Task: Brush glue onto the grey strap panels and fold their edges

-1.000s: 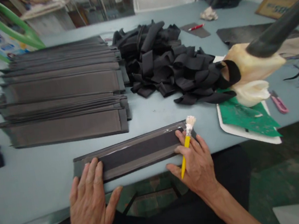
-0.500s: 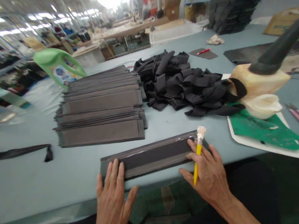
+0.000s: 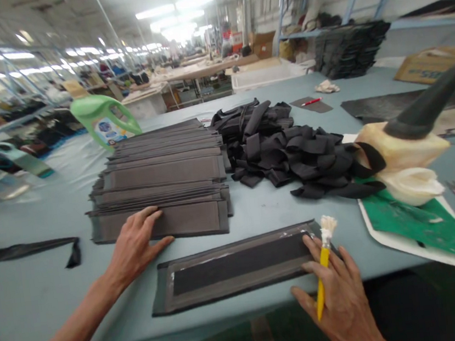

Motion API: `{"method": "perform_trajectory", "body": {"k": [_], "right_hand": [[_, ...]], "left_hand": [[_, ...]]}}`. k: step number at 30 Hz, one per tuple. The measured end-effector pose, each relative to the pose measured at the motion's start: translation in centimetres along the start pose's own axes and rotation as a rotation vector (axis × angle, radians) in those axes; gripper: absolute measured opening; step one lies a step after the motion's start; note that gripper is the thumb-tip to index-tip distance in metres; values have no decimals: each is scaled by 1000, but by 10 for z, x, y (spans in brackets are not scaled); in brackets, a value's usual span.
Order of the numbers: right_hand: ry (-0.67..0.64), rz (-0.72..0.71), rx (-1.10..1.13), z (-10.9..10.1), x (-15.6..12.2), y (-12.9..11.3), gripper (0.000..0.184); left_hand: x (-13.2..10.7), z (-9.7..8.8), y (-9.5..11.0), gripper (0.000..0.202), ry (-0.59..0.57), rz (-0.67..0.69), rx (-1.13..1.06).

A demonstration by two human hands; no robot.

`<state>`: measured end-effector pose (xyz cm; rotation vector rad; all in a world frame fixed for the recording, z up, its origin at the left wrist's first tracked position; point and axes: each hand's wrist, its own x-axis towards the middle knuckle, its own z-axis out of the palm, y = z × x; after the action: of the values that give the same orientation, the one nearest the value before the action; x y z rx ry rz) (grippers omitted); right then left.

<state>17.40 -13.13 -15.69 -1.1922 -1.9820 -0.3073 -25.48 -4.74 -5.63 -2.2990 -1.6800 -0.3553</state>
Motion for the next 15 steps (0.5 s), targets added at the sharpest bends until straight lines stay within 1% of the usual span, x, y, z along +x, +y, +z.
{"method": "perform_trajectory", "body": {"k": [2,4,7,10,13,15], "right_hand": [[-2,7,-15,0,0,-1,21],[-3,13,-29,0,1,-1,21],[1,29,-37,0,2,-2,21],[-7,26,-38,0,2,-1,22],[-10,27,-40,1,0,0,25],[0,35,-34,2,0,0,27]], "left_hand": [[12,0,-5,50,-48,17,25],[18,-3,-4,52,-91,26,57],[18,-9,-3,64,-118,-1,113],[16,-14,-6,72,-135,-47,173],[17,-16,-12,73,-162,-84,218],[17,-16,-14,68,-167,-98,230]]}}
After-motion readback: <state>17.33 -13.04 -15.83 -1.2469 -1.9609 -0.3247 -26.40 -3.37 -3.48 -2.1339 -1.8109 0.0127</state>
